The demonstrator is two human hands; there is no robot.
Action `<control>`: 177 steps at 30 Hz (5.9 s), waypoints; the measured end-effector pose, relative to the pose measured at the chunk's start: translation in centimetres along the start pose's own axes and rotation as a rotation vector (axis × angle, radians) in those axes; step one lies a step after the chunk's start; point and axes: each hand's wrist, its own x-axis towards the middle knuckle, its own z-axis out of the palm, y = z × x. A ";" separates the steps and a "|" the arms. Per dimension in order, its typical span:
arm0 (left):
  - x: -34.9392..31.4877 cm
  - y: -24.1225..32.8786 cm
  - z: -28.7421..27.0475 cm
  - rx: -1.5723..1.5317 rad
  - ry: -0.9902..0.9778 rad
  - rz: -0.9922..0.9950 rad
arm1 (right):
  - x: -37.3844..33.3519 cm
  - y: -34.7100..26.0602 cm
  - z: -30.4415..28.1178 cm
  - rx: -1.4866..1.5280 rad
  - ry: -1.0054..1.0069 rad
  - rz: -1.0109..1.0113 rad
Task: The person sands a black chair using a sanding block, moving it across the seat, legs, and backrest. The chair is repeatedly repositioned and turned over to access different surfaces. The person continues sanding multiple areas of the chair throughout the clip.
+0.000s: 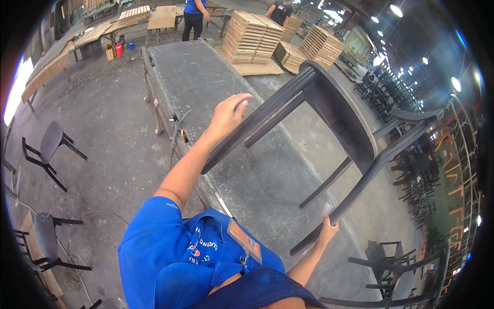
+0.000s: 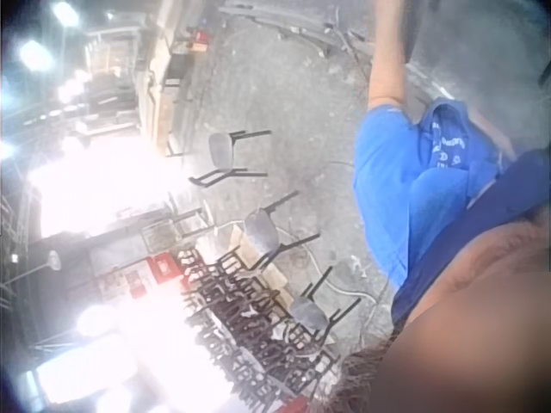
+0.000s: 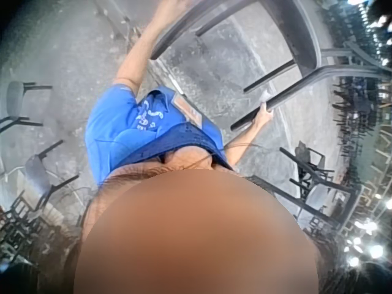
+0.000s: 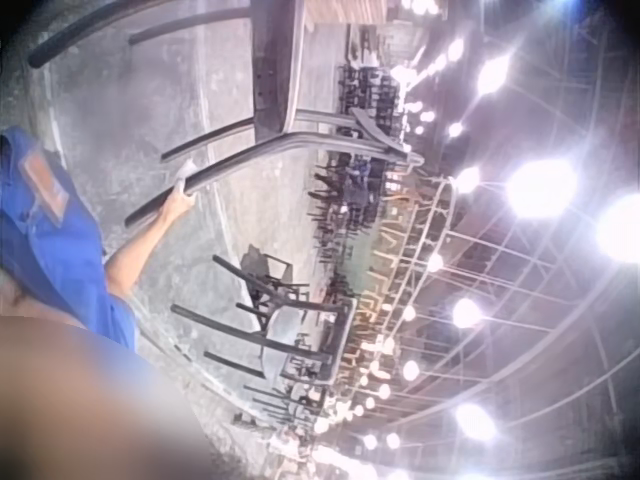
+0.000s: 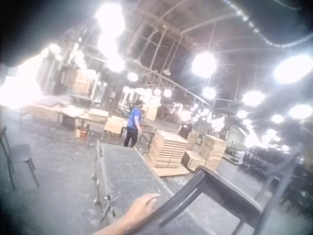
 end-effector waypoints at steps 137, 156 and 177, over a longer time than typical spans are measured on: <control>-34.1 -0.5 6.1 -0.081 -0.199 -0.358 | -0.1 8.9 8.5 -0.345 -0.258 -0.134; -25.2 2.0 3.8 -0.578 -0.465 -0.637 | -1.0 2.9 -1.7 -0.060 -0.016 0.118; -12.2 9.9 13.4 -0.456 -0.233 -0.087 | -9.6 -6.4 -11.1 -0.158 0.194 0.037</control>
